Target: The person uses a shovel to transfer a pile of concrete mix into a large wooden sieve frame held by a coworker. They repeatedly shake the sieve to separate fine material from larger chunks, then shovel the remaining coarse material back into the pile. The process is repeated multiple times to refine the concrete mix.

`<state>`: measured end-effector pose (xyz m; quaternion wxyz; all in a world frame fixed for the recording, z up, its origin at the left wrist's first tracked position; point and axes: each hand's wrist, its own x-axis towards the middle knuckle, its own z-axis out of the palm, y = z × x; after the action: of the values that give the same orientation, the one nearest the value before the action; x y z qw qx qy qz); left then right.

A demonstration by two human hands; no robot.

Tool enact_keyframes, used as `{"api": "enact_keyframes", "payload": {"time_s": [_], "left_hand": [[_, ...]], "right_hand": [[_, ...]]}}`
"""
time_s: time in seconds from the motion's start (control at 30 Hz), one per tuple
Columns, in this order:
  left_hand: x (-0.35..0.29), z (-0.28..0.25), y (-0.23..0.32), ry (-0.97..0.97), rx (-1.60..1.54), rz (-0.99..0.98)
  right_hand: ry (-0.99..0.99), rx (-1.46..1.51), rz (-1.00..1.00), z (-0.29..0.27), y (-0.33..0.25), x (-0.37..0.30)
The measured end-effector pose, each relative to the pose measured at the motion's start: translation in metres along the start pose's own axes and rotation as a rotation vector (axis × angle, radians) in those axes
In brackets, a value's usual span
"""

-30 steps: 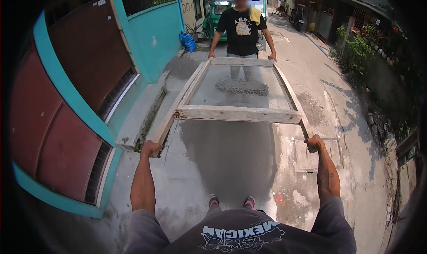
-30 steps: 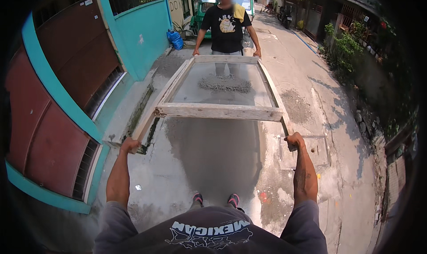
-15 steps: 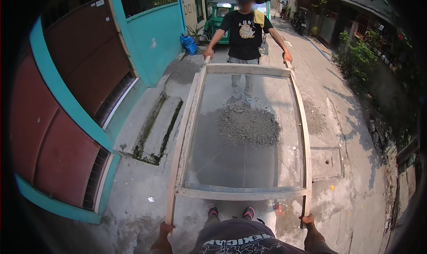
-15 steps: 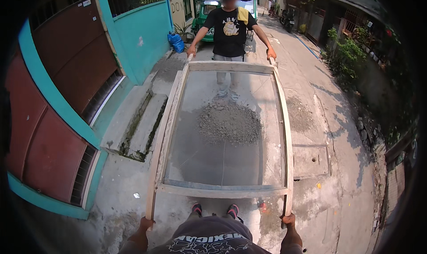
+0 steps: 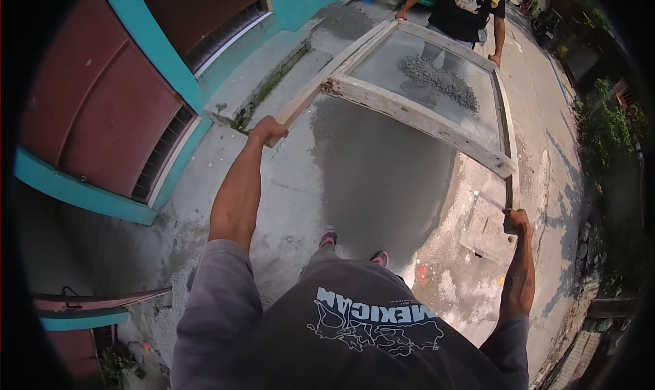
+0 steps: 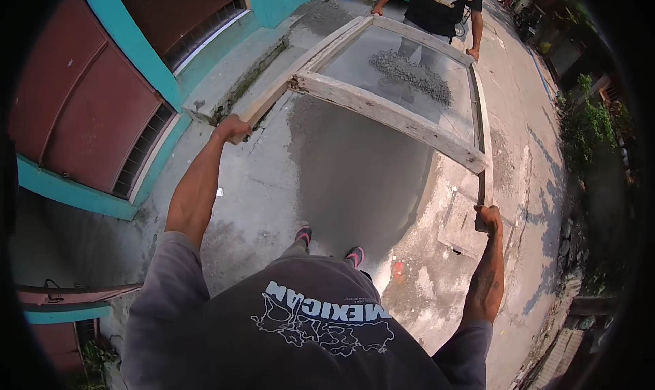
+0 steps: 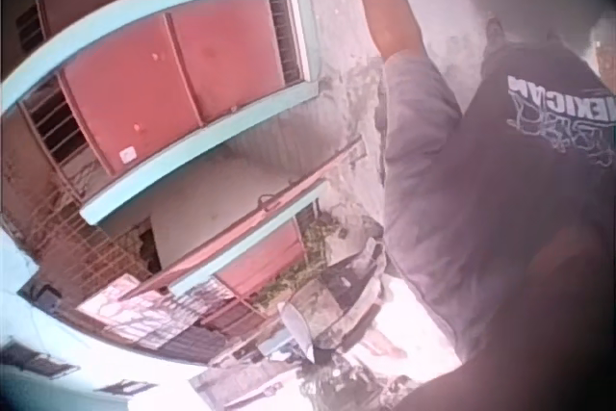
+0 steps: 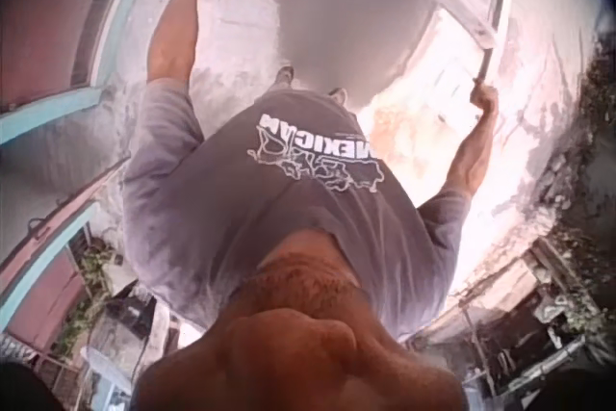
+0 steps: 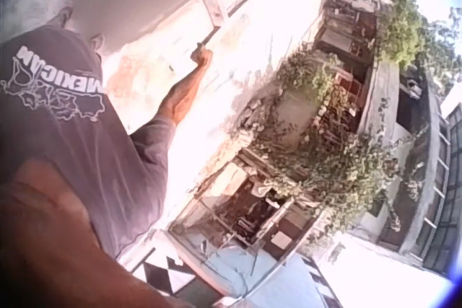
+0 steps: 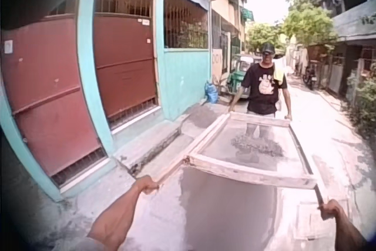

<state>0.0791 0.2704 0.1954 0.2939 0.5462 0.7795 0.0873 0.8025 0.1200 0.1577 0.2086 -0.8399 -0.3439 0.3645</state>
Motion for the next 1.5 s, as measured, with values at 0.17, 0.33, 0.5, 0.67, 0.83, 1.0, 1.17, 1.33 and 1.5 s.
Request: {"api": "enact_keyframes", "payload": {"time_s": [0.17,0.33,0.5,0.67,0.83,1.0,1.17,1.33,1.5], "left_hand": [[-0.092,0.158,-0.187,-0.026,-0.001,-0.062],[-0.203,0.180,-0.262,-0.044,-0.119,-0.219],[-0.173,0.210,-0.262,-0.091,-0.120,-0.219],[-0.037,0.130,-0.128,-0.093,-0.061,-0.049],[0.010,-0.022,0.008,0.031,0.005,0.008],[-0.010,0.033,-0.051,0.081,-0.016,0.020],[-0.151,0.162,-0.237,0.000,-0.176,-0.100],[-0.227,0.183,-0.301,-0.065,-0.238,-0.214],[-0.190,0.184,-0.277,-0.109,-0.076,-0.238]], "right_hand": [[-0.017,0.396,-0.058,0.116,0.230,-0.099],[0.054,0.407,0.059,0.131,0.276,-0.199],[-0.103,0.568,0.235,0.102,0.324,-0.142],[-0.104,0.250,-0.229,0.050,0.143,-0.051],[0.100,-0.177,-0.066,-0.036,-0.061,-0.045],[0.043,-0.028,-0.039,0.015,0.018,-0.059],[0.231,0.287,-0.215,0.145,0.259,-0.158],[0.255,0.328,-0.044,0.153,0.336,-0.231],[0.188,0.209,-0.097,0.157,0.311,-0.189]]}}
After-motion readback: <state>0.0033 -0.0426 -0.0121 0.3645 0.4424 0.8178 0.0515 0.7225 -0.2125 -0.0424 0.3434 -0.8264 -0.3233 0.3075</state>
